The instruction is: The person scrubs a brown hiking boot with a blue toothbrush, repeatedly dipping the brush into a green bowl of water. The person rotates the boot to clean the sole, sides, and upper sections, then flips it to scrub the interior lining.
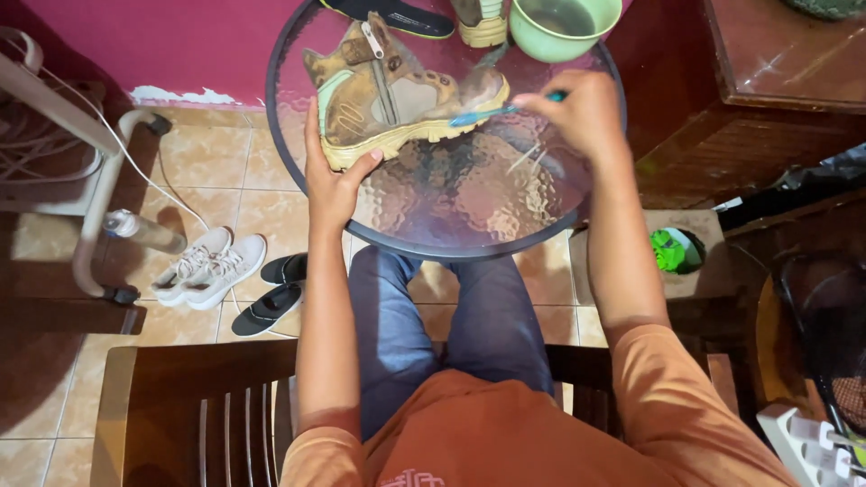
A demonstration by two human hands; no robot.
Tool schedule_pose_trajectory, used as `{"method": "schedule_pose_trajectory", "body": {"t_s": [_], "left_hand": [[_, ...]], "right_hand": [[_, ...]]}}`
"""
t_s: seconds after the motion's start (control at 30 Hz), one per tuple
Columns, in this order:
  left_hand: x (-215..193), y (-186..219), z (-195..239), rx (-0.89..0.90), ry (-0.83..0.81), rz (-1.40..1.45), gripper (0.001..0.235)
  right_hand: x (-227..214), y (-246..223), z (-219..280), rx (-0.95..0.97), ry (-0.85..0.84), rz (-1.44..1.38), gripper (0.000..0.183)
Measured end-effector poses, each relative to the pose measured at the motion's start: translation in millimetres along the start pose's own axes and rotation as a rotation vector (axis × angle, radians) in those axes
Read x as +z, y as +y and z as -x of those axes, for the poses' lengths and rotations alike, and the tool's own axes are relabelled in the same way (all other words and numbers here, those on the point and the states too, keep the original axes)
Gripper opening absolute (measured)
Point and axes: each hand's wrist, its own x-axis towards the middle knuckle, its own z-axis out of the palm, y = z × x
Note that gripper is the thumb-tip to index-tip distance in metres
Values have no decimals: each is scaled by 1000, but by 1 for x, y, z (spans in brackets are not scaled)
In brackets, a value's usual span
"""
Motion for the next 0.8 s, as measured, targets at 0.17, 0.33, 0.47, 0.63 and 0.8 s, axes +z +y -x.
{"method": "schedule_pose_trajectory", "body": {"t_s": [0.17, 0.33, 0.47, 0.63, 0.8], "left_hand": [[-2, -2, -2, -2, 16, -2, 97], [1, 0, 0, 1, -1, -3, 96], [-1, 1, 0, 25, 26, 0, 99], [1, 1, 0, 17, 4, 14, 98], [2, 1, 3, 17, 16, -16, 96]], "right_hand": [[3, 8, -7, 66, 22, 15, 39], [17, 1, -14, -72, 4, 194, 51], [-4, 7, -8, 32, 36, 88, 41], [6, 2, 0, 144, 95, -8, 38], [58, -35, -14, -107, 176, 70, 42]]}}
